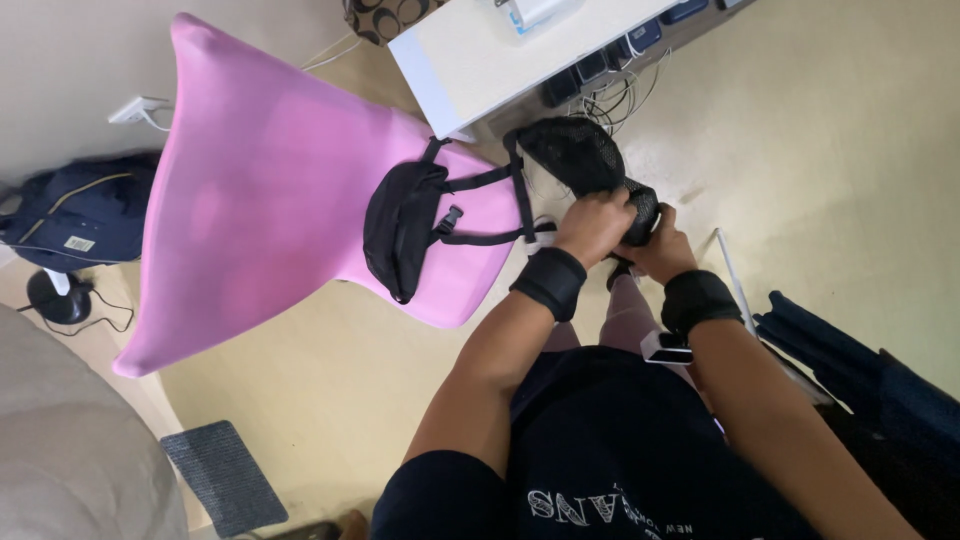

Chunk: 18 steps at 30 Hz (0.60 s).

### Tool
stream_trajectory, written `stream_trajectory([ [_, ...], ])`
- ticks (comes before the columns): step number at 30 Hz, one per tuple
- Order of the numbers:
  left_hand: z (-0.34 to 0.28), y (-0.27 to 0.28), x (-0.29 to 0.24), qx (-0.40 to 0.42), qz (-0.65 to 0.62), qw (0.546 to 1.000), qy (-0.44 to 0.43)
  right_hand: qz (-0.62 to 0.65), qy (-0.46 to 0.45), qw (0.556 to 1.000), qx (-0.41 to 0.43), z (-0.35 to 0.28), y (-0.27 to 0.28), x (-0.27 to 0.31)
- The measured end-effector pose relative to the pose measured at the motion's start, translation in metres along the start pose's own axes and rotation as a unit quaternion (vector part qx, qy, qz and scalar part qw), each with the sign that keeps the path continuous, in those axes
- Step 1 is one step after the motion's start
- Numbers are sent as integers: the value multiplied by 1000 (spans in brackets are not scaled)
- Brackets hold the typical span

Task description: The person organizes various items in a room, including power banks, a duster, a backpack, and artificial flowers. They move power banks to a shelf, dust a surface with a duster, place a backpack on a chair, and arrange flowers in a vase.

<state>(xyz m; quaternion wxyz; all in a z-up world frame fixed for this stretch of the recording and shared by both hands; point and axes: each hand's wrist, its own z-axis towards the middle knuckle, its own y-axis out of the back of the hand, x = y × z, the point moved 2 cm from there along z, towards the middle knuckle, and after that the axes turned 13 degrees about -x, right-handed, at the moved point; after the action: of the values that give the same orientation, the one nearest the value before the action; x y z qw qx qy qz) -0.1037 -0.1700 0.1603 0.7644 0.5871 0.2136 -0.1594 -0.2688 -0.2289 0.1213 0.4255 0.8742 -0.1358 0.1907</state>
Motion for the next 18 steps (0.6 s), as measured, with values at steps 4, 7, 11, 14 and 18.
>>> stream_trajectory([
  [4, 18, 11, 19, -6, 16, 1000, 6, 53, 1, 999, -1, 11, -8, 22],
  [7, 32, 23, 36, -19, 41, 999, 17, 56, 39, 997, -17, 30, -24, 34],
  [11, 40, 50, 51, -38, 54, 997, 46, 138, 67, 988, -17, 28, -26, 74],
  [14, 40, 58, 63, -58, 56, 995, 57, 195, 67, 978, 18, 30, -24, 88],
  [18, 37, 55, 72, -69, 67, 993, 72, 147, 67, 985, 58, 38, -17, 101],
])
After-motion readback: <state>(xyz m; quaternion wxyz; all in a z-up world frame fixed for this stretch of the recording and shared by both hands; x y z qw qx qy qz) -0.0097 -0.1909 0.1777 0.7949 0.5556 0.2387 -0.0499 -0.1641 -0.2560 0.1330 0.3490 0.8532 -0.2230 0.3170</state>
